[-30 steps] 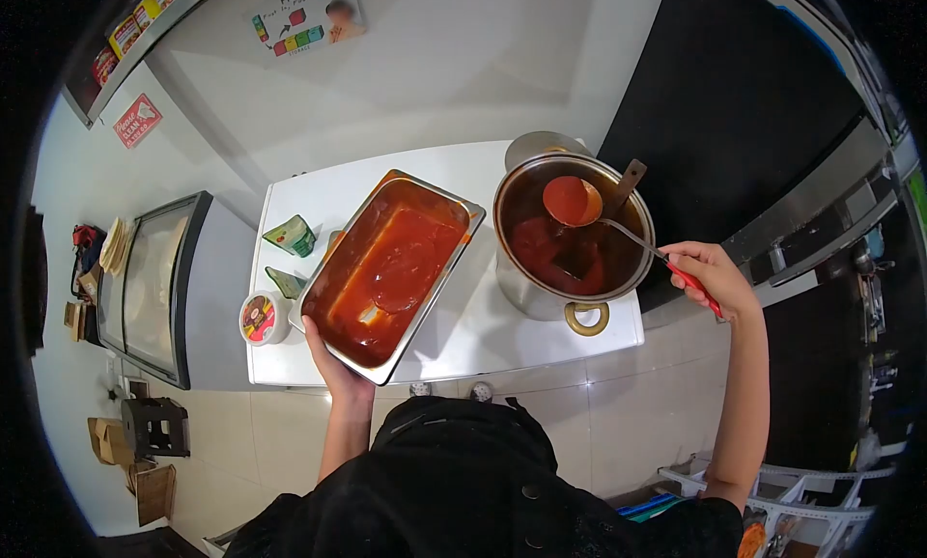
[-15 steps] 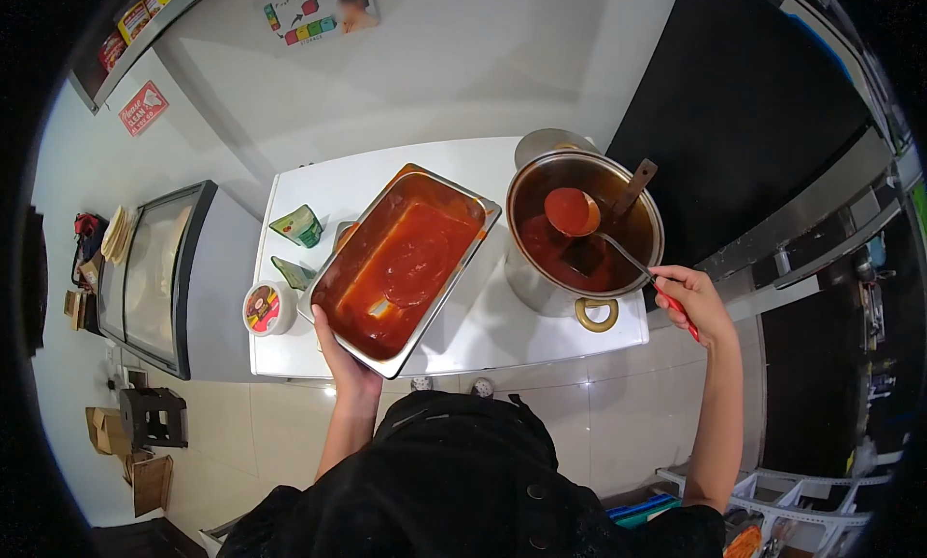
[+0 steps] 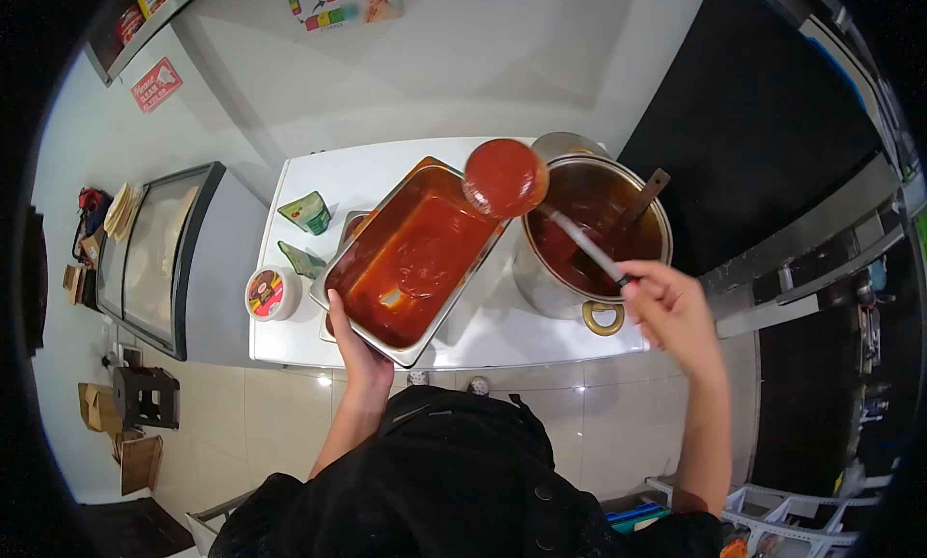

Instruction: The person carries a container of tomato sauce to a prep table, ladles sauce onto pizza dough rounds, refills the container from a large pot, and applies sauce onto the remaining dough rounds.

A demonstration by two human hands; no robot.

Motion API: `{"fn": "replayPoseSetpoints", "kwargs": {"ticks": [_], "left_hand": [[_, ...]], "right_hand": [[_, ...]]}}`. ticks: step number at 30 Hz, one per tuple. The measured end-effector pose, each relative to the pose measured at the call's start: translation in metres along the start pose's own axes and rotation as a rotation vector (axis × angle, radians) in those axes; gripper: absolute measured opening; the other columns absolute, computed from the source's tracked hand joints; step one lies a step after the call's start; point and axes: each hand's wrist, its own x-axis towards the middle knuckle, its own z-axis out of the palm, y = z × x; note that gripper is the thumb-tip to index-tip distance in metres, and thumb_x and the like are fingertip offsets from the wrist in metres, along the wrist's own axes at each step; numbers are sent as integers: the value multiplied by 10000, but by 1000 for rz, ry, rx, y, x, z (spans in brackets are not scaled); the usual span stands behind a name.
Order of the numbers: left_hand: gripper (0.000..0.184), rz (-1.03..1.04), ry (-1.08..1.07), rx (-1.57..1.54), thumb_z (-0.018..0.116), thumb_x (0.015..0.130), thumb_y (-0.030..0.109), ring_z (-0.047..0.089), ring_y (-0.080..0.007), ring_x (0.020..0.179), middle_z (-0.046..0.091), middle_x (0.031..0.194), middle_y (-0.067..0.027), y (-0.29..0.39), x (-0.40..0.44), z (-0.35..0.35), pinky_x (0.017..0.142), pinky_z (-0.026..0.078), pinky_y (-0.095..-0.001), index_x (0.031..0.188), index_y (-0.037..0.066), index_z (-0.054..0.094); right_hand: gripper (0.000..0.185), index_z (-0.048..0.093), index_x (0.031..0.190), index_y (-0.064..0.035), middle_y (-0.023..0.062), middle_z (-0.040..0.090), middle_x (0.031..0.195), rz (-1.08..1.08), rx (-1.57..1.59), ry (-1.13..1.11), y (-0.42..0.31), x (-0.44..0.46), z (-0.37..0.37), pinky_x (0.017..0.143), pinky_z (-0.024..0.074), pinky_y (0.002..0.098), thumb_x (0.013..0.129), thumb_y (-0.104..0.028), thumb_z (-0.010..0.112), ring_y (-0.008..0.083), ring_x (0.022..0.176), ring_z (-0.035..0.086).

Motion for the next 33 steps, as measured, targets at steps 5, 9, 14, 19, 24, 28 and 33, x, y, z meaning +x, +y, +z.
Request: {"fn": "replayPoseSetpoints", "kwargs": {"ticks": [5, 9, 14, 19, 24, 28, 33], "left_hand": [[616, -22, -15, -46, 442, 900, 507, 415, -245, 1228, 407, 1349, -104, -13, 1, -11, 1020, 349, -376, 1335, 84, 339], [600, -52, -22, -80, 432, 911, 495, 432, -237, 1211, 422, 1327, -112, -28, 0, -20, 1024, 353, -369, 1325, 70, 341], [636, -105, 23, -103, 429, 902, 510, 412, -266, 1235, 395, 1359, -118, -50, -3, -39, 1031, 341, -398, 1344, 65, 324], [619, -119, 26, -92, 435, 905, 501, 424, -260, 1225, 404, 1353, -111, -65, -5, -55, 1026, 345, -399, 1340, 74, 332], [572, -216, -42, -170, 457, 916, 434, 409, -241, 1238, 401, 1355, -102, -84, -15, -67, 1032, 329, -400, 1339, 70, 329], [554, -371, -188, -171, 512, 903, 380, 382, -240, 1256, 391, 1361, -91, -92, -19, -78, 1035, 296, -464, 1332, 82, 326], [570, -558, -238, -82, 585, 880, 287, 318, -229, 1283, 305, 1404, -67, -113, -14, -89, 996, 301, -543, 1334, 93, 299]], "right_hand": [[264, 604, 1076, -74, 64, 557, 724, -629, -547, 203, 63, -6, 87, 549, 455, 299, 814, -45, 607, 198, 603, 569], [261, 611, 1065, -88, 96, 525, 761, -522, -757, 141, 78, -15, 106, 562, 455, 317, 808, -43, 604, 256, 644, 564], [252, 597, 1090, -92, 93, 523, 755, -453, -634, 194, 100, -22, 108, 558, 457, 349, 838, -84, 579, 280, 641, 568], [251, 592, 1099, -90, 107, 541, 780, -388, -652, 134, 117, -27, 109, 556, 457, 363, 850, -76, 560, 303, 656, 571], [253, 588, 1104, -90, 118, 555, 793, -403, -666, 77, 131, -26, 106, 555, 457, 377, 855, -72, 550, 322, 660, 570], [260, 584, 1109, -93, 123, 563, 801, -341, -641, 81, 139, -25, 105, 565, 462, 380, 852, -69, 549, 328, 674, 574], [269, 577, 1115, -94, 127, 569, 809, -322, -673, 72, 149, -21, 108, 571, 466, 375, 849, -70, 549, 329, 675, 576]]}}
